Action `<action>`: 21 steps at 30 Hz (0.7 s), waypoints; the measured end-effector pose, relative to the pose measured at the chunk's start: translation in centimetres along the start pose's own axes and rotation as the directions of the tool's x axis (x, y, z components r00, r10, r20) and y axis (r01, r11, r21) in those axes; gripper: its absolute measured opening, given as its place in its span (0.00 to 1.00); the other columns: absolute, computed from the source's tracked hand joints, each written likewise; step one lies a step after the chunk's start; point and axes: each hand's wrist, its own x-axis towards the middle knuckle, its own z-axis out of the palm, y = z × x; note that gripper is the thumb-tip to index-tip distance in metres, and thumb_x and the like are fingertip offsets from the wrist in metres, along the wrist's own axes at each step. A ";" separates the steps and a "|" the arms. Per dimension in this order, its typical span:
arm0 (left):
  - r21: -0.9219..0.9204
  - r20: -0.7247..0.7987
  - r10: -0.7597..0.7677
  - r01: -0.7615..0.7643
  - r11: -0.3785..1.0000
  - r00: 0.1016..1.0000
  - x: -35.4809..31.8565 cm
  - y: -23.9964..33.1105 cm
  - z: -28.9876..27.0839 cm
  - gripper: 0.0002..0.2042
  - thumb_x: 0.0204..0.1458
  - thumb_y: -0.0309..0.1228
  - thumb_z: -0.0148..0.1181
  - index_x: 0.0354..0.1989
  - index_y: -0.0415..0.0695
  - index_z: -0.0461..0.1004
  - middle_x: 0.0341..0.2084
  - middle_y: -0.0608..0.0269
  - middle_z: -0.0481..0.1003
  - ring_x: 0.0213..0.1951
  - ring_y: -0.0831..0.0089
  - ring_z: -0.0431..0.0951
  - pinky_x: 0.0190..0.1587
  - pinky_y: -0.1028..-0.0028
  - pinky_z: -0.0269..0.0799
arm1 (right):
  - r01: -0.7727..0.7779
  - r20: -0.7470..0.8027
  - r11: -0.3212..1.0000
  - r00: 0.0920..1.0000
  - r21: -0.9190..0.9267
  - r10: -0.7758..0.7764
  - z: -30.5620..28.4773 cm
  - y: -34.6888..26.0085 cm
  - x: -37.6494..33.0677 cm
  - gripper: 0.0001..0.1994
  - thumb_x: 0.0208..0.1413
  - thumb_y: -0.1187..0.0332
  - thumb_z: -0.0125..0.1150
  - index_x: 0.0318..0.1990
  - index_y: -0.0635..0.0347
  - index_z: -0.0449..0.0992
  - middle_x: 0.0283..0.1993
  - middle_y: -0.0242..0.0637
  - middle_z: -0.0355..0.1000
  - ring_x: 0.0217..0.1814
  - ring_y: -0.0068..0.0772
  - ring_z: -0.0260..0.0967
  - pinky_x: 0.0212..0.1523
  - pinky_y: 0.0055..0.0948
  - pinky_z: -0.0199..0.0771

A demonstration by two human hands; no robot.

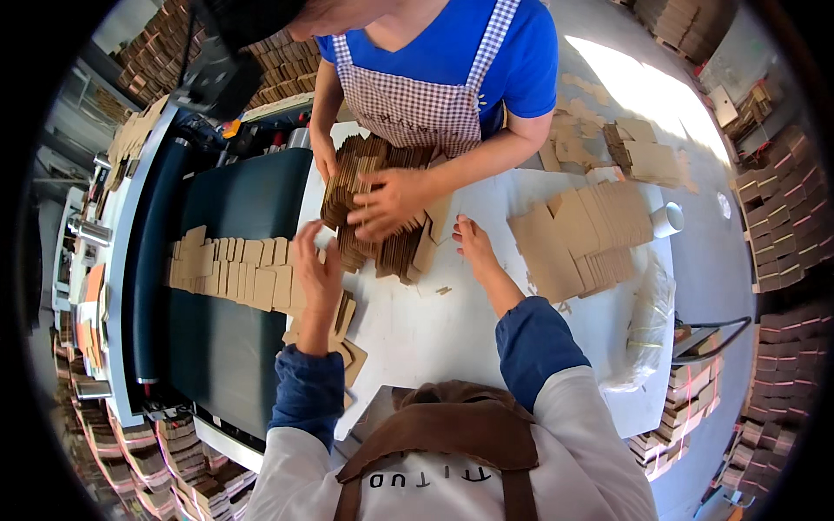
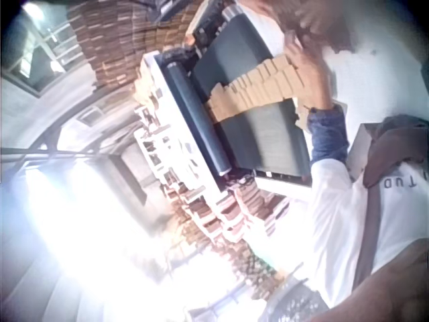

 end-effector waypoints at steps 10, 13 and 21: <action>0.136 0.142 -0.133 0.113 0.984 0.981 1.8 5.7 9.1 0.20 0.57 0.28 0.52 0.57 0.33 0.63 0.55 0.42 0.66 0.54 0.46 0.67 0.55 0.59 0.66 | -0.043 0.029 0.999 0.999 -0.031 0.044 -0.3 -3.9 5.5 0.33 0.62 0.38 0.38 0.63 0.53 0.62 0.56 0.34 0.66 0.57 0.32 0.62 0.49 0.40 0.65; 0.240 0.165 -0.146 0.103 0.965 0.975 2.8 4.5 11.7 0.21 0.56 0.29 0.53 0.55 0.31 0.63 0.55 0.39 0.65 0.54 0.46 0.65 0.57 0.58 0.63 | -0.106 0.011 0.994 0.994 0.018 0.106 -1.0 -2.6 7.1 0.32 0.62 0.37 0.34 0.60 0.52 0.64 0.54 0.30 0.66 0.57 0.29 0.62 0.49 0.42 0.65; 0.313 0.229 -0.122 0.045 0.949 0.966 3.8 6.5 12.2 0.21 0.53 0.36 0.58 0.52 0.37 0.69 0.45 0.53 0.74 0.47 0.54 0.72 0.46 0.61 0.67 | -0.136 0.110 0.929 0.989 0.345 0.103 -5.9 0.6 4.8 0.38 0.58 0.28 0.26 0.55 0.49 0.66 0.51 0.30 0.67 0.52 0.30 0.64 0.49 0.45 0.69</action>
